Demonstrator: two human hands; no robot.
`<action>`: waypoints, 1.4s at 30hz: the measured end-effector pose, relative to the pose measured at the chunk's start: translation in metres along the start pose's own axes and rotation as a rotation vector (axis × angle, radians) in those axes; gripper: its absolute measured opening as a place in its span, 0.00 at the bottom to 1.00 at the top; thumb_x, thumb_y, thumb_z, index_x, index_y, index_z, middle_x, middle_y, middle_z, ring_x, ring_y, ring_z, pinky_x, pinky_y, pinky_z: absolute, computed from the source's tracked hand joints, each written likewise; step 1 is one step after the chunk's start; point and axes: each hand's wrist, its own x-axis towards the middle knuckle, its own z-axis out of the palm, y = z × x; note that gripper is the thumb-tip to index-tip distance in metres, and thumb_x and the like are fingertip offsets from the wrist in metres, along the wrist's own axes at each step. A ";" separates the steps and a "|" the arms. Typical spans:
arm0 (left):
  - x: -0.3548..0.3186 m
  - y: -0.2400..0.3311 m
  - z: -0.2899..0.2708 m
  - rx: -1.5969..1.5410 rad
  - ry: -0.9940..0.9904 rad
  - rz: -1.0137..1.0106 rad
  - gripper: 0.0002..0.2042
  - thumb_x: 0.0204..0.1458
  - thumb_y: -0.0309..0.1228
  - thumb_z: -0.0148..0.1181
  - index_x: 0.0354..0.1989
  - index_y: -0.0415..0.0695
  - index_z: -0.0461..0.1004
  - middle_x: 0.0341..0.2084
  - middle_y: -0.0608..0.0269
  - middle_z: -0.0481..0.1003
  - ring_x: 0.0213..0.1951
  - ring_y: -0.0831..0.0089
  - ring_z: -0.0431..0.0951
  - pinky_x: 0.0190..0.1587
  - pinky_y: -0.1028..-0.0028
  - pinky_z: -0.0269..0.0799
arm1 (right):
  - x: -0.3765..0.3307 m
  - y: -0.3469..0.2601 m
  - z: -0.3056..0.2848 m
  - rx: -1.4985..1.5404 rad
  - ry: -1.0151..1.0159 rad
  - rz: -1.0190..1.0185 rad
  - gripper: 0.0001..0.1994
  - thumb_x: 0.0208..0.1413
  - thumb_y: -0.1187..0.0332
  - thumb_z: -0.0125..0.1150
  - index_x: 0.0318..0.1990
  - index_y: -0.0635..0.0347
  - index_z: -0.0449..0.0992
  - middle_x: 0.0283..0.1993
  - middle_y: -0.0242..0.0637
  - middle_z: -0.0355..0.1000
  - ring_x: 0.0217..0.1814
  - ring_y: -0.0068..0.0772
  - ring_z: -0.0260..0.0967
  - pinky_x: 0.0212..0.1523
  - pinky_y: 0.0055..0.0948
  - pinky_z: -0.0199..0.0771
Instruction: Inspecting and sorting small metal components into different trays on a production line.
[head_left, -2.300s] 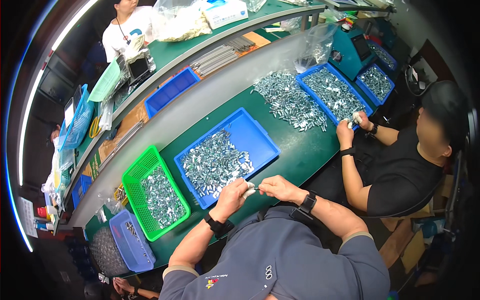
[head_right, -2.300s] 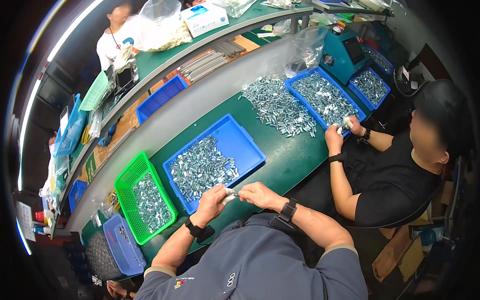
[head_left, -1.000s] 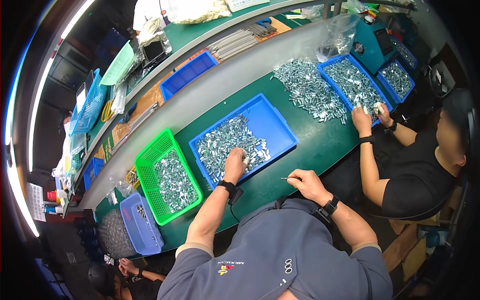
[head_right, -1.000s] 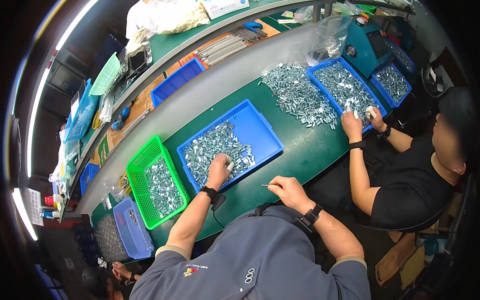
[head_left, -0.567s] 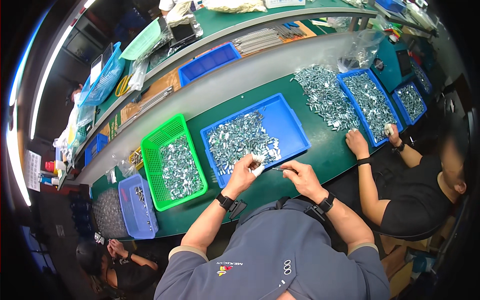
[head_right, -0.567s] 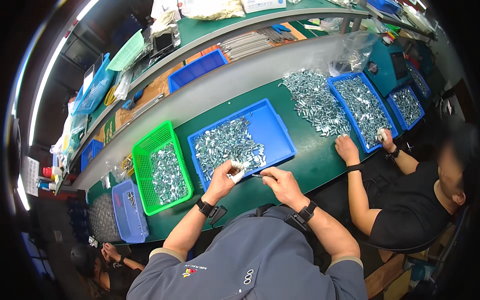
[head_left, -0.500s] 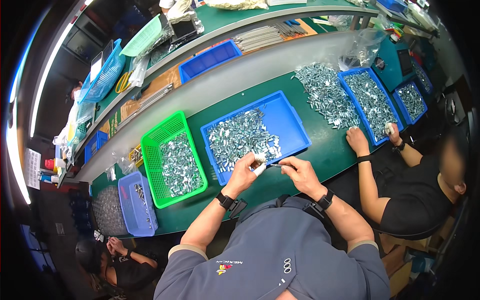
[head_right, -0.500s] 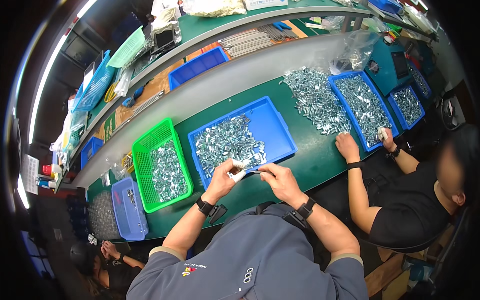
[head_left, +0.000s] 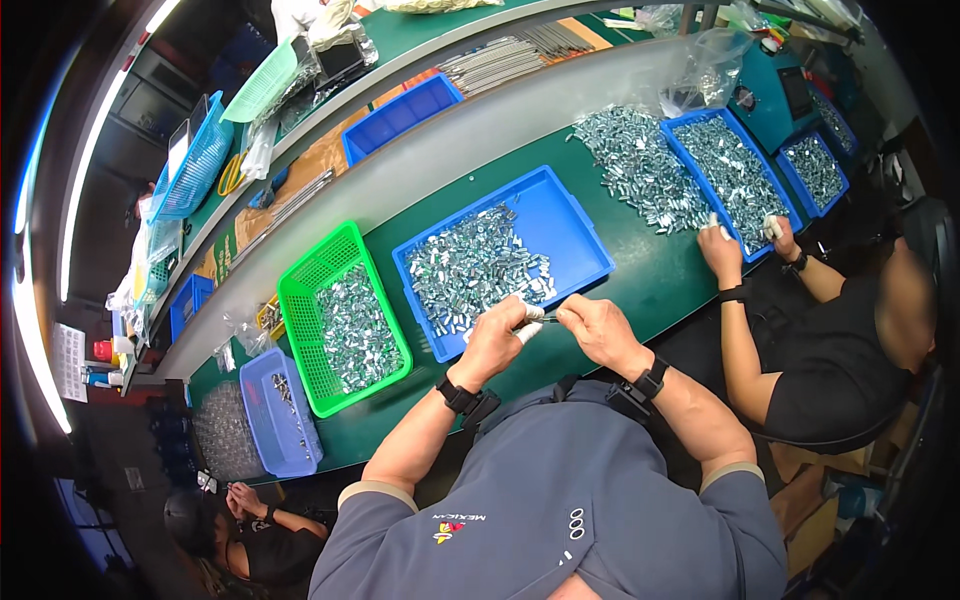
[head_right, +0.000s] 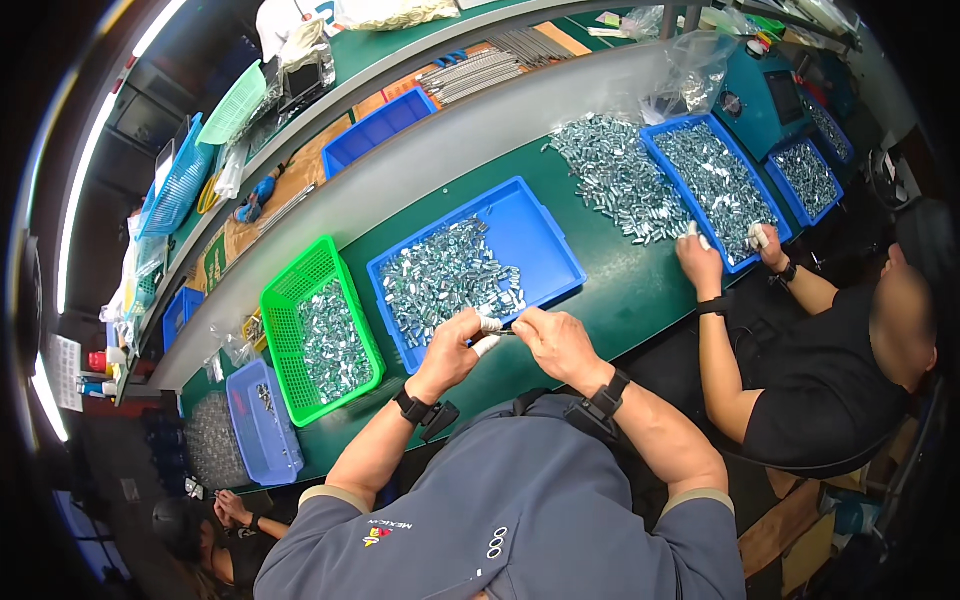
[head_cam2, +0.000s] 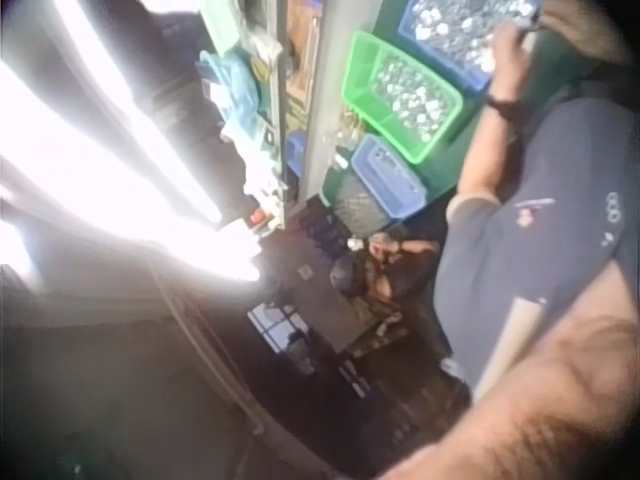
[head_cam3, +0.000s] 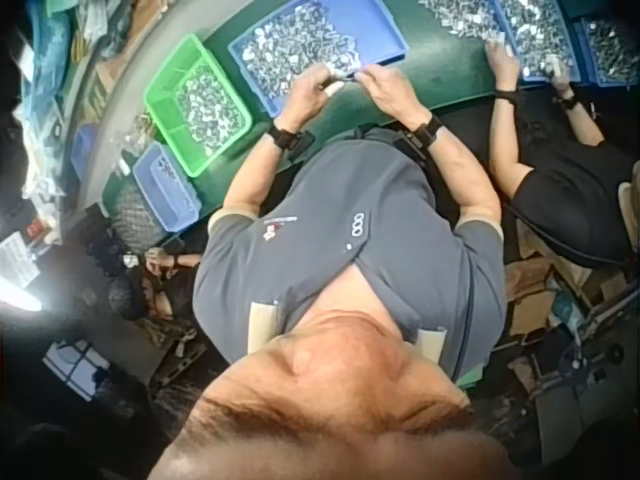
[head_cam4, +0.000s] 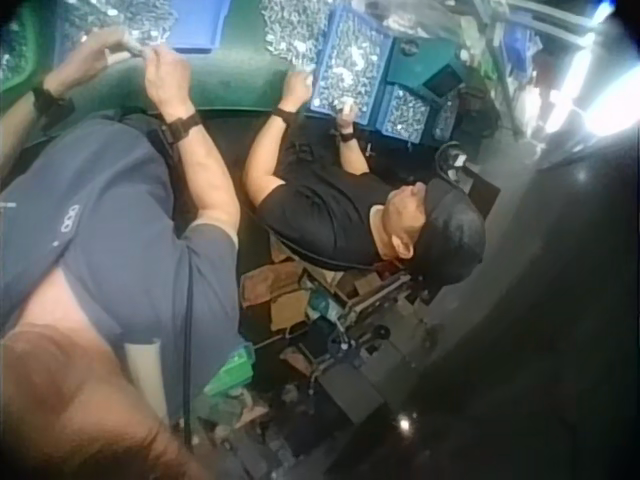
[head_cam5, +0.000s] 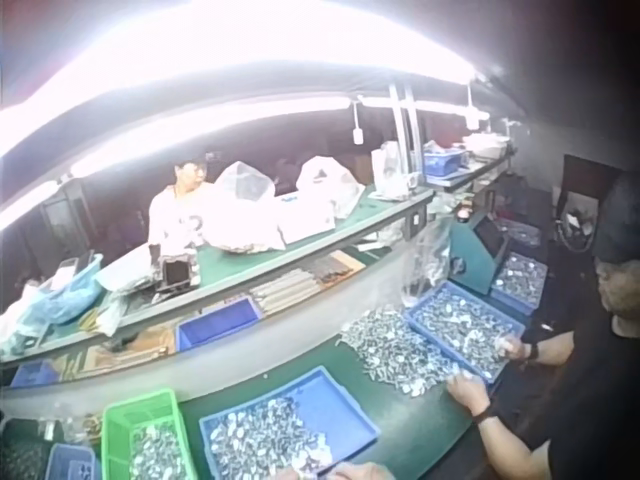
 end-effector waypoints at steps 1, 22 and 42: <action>0.000 0.000 0.000 0.009 -0.011 0.005 0.09 0.51 0.22 0.70 0.41 0.39 0.81 0.31 0.55 0.75 0.34 0.57 0.79 0.37 0.63 0.74 | -0.001 0.001 0.000 0.093 0.004 -0.014 0.09 0.63 0.67 0.63 0.36 0.64 0.79 0.30 0.43 0.77 0.30 0.44 0.74 0.33 0.37 0.71; -0.010 -0.007 0.009 0.087 -0.042 0.066 0.08 0.53 0.26 0.71 0.41 0.42 0.81 0.30 0.57 0.75 0.34 0.57 0.78 0.37 0.64 0.74 | 0.001 0.014 0.005 0.220 -0.150 0.053 0.13 0.64 0.62 0.62 0.33 0.64 0.80 0.22 0.40 0.71 0.24 0.33 0.67 0.30 0.33 0.68; -0.111 -0.096 -0.103 0.359 0.300 -0.372 0.09 0.53 0.28 0.70 0.42 0.42 0.82 0.35 0.53 0.81 0.40 0.52 0.81 0.45 0.61 0.77 | -0.038 0.056 -0.011 0.366 -0.008 0.109 0.08 0.60 0.68 0.66 0.38 0.64 0.81 0.28 0.37 0.77 0.28 0.27 0.71 0.31 0.29 0.70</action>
